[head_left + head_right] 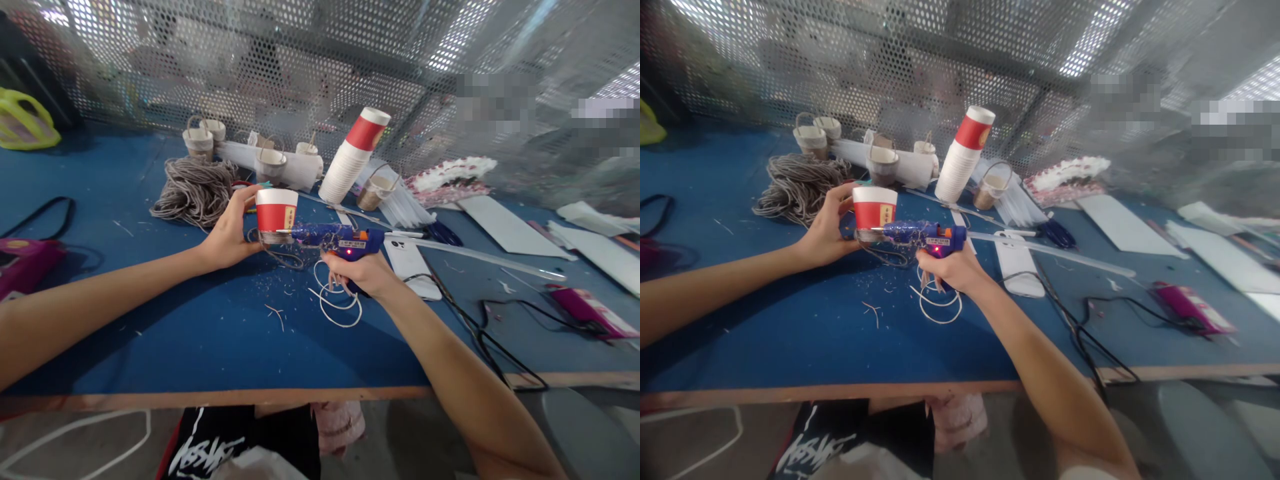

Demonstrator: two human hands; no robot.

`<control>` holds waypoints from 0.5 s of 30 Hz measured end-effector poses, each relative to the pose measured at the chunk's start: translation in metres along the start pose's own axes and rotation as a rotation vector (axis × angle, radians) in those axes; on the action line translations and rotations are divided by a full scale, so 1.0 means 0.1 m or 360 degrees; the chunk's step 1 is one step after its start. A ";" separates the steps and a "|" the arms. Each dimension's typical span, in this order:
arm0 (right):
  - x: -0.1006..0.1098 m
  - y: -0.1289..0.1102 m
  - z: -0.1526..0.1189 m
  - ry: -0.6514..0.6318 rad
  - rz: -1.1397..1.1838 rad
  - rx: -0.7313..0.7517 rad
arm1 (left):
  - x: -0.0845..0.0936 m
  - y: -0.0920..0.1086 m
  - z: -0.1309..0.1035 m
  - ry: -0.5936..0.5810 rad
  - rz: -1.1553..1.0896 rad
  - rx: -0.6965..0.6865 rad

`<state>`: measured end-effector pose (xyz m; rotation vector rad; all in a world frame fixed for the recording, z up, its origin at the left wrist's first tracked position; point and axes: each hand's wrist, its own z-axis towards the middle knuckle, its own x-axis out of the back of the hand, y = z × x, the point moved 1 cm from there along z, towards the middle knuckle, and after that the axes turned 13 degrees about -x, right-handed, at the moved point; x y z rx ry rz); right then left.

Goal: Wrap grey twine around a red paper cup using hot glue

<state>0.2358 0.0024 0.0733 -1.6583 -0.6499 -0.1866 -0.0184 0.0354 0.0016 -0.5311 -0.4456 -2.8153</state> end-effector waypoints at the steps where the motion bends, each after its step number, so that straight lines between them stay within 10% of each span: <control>1: 0.00 -0.01 0.00 0.0008 0.0004 -0.0002 | 0.00 0.00 0.00 -0.0004 -0.0001 -0.0003; 15: 0.03 -0.06 -0.02 0.0033 0.0024 -0.0009 | 0.04 -0.05 0.00 -0.0010 -0.0199 0.0131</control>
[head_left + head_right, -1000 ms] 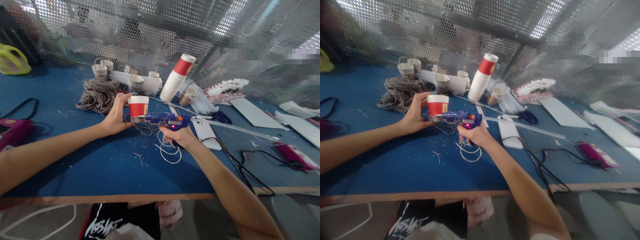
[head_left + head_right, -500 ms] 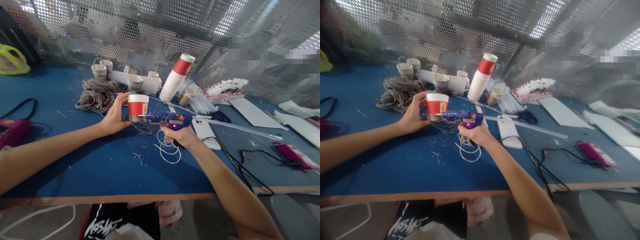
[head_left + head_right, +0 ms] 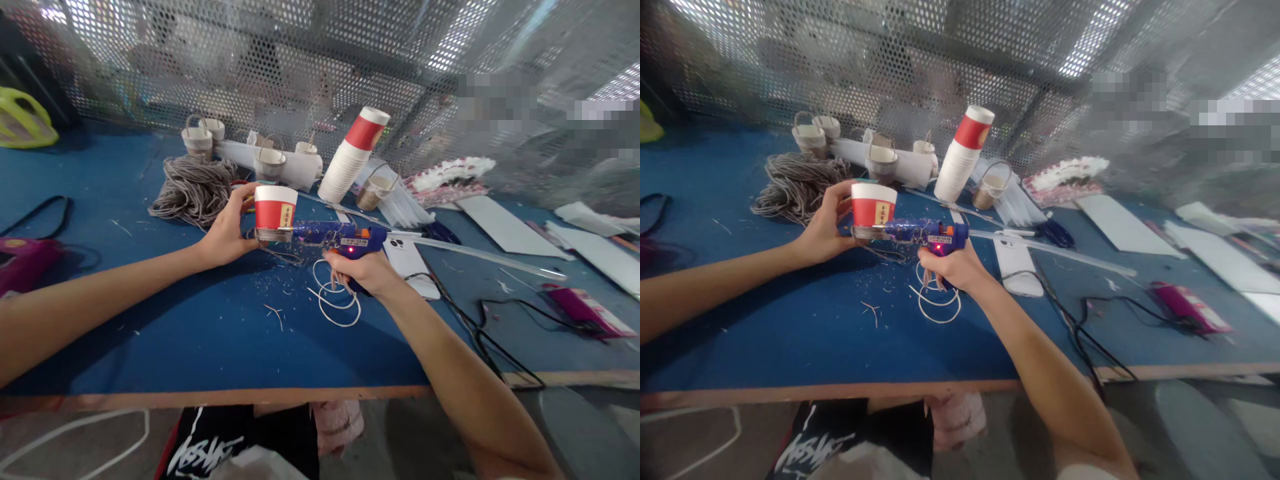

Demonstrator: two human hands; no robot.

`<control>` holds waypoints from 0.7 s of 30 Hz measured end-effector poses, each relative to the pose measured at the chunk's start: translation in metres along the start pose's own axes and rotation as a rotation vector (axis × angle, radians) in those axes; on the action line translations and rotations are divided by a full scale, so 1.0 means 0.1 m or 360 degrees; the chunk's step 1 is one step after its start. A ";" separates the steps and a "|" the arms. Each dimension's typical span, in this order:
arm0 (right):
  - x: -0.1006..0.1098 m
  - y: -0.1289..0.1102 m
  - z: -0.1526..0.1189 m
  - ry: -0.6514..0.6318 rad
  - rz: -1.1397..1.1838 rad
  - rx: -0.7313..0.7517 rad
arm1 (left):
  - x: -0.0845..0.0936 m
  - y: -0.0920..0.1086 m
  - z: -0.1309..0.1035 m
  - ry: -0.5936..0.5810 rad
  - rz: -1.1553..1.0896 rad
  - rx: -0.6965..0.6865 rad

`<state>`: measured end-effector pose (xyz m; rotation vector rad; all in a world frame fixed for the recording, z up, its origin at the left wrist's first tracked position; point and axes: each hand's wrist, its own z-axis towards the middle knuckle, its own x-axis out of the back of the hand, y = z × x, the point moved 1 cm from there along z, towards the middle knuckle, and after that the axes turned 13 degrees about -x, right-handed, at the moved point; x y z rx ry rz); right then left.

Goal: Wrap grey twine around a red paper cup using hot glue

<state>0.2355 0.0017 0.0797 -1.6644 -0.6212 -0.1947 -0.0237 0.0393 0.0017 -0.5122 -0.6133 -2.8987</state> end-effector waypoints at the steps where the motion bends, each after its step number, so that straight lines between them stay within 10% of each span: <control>1: 0.00 0.00 0.00 0.0001 -0.0002 -0.0009 | 0.00 -0.01 0.00 0.0014 -0.0023 0.0011; 21: 0.02 -0.01 -0.01 0.0060 -0.0003 -0.0052 | 0.00 -0.06 -0.03 0.0106 -0.0296 0.0223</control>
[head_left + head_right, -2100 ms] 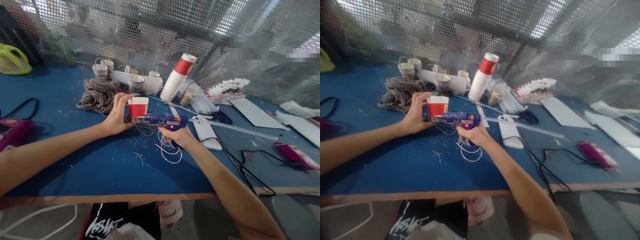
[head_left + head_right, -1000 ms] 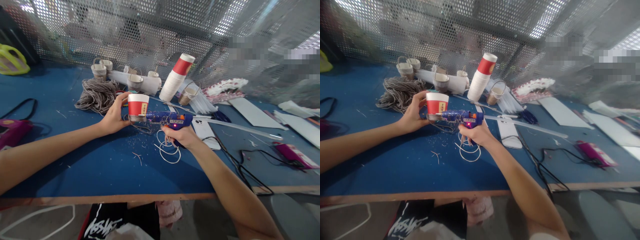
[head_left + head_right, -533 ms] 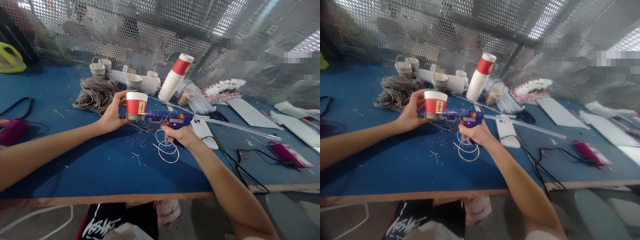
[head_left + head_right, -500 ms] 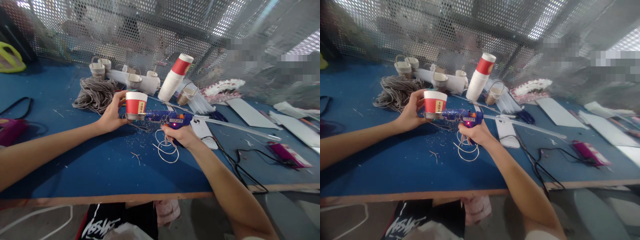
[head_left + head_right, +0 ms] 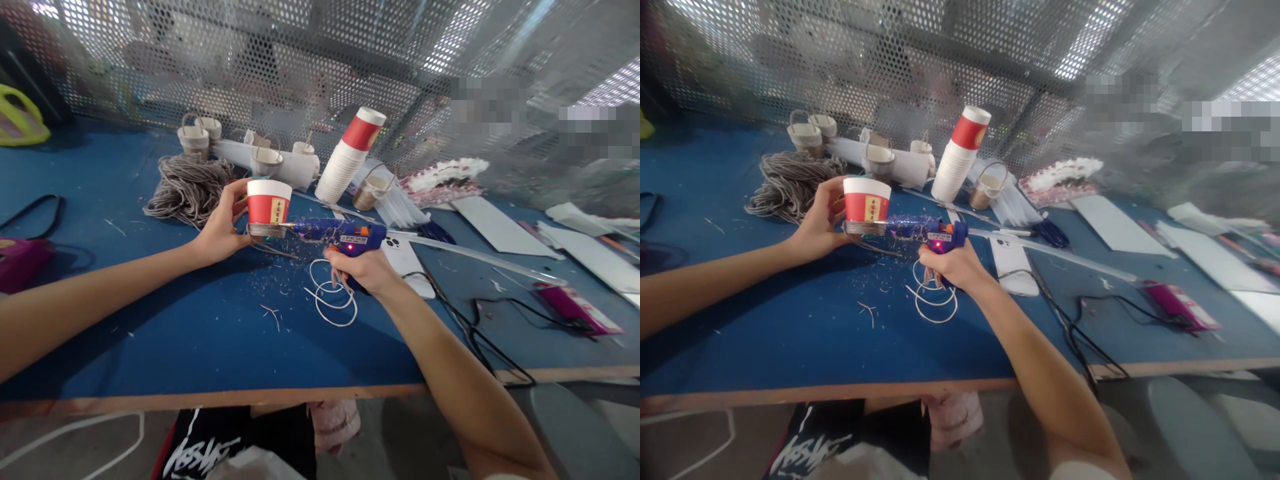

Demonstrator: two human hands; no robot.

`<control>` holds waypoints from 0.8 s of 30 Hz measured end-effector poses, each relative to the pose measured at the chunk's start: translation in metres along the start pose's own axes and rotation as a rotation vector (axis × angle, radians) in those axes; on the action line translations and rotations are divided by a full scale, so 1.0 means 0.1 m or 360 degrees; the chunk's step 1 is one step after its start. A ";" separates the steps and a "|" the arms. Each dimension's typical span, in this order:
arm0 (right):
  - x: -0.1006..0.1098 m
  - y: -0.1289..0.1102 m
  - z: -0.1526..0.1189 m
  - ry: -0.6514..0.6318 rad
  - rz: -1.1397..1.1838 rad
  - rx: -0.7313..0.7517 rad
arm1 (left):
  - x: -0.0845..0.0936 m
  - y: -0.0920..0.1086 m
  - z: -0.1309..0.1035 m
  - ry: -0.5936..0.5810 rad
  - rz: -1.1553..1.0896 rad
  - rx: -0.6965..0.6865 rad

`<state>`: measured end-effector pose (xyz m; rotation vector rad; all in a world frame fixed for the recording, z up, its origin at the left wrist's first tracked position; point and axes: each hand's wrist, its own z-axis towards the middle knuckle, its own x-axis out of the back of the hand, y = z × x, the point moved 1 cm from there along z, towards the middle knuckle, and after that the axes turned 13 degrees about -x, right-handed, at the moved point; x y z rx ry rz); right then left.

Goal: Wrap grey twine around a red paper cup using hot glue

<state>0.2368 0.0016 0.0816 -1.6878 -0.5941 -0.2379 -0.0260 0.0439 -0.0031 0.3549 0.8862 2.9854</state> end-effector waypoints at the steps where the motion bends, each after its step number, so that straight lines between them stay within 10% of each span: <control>1: 0.00 0.00 0.00 0.0005 0.0005 0.0000 | 0.00 0.00 0.00 -0.0001 -0.0006 0.0005; 24: 0.01 0.00 0.02 -0.0008 0.0079 -0.0029 | 0.06 -0.09 -0.02 0.0051 -0.0055 0.0002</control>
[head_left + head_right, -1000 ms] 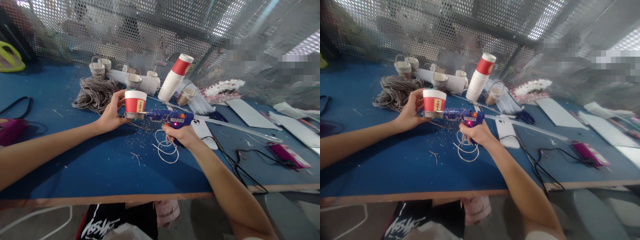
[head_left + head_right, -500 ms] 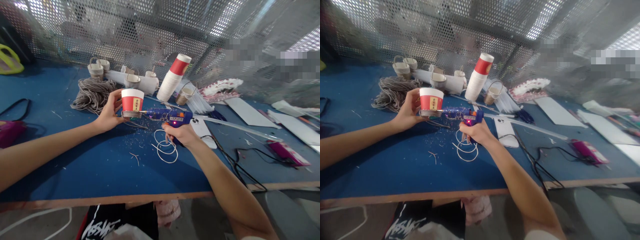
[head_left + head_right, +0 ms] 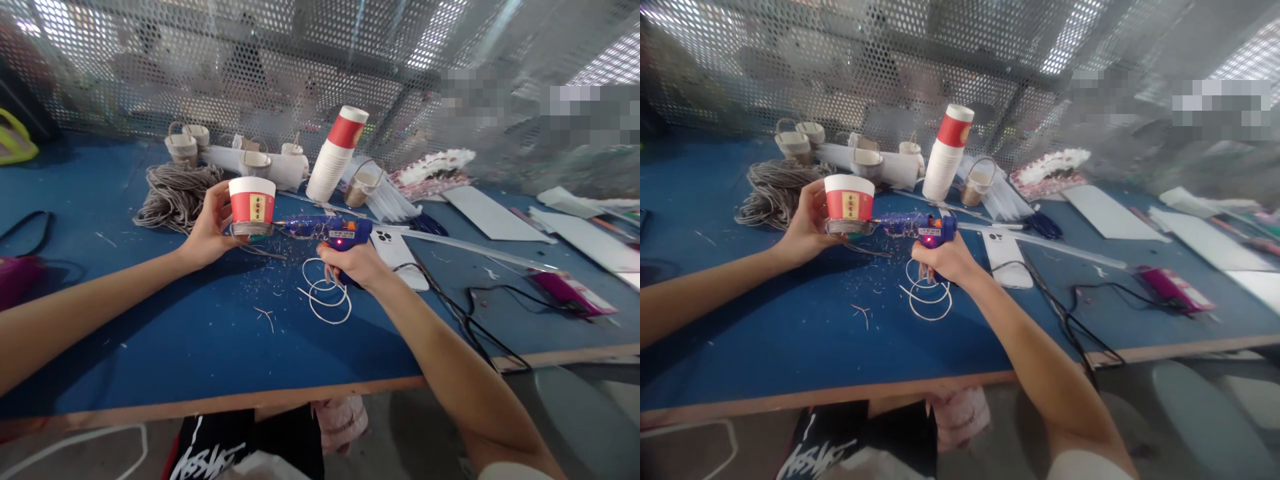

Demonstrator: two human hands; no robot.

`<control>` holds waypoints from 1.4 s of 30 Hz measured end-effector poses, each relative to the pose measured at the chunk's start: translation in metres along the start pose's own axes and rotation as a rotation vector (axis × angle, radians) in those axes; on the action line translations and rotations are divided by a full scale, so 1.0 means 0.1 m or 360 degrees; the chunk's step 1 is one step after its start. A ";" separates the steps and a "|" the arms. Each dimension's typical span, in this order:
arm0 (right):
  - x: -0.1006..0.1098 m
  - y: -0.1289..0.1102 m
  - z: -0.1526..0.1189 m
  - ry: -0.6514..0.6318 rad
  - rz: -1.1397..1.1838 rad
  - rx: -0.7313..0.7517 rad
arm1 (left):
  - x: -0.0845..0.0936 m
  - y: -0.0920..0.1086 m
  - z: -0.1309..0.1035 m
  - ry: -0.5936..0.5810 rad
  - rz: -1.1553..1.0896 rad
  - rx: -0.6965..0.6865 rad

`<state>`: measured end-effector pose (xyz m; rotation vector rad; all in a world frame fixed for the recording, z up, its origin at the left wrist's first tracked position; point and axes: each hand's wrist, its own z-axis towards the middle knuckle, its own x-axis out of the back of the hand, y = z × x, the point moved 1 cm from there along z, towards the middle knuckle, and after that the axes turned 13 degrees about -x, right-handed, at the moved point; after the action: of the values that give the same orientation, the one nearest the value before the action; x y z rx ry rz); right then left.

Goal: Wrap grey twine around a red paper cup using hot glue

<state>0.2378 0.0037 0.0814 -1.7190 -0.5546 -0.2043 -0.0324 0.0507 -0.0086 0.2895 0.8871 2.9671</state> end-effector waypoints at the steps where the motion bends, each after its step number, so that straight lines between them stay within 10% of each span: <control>1: 0.00 0.00 -0.01 -0.0005 -0.0003 0.0002 | 0.00 0.01 0.00 0.0016 0.0001 0.0000; 42: -0.03 0.00 -0.03 -0.0021 -0.0073 0.0071 | -0.06 0.07 0.02 -0.0002 0.0095 0.0075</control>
<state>0.2355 -0.0005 0.0806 -1.6667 -0.6044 -0.2117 -0.0259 0.0457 -0.0042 0.3251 0.9666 3.0026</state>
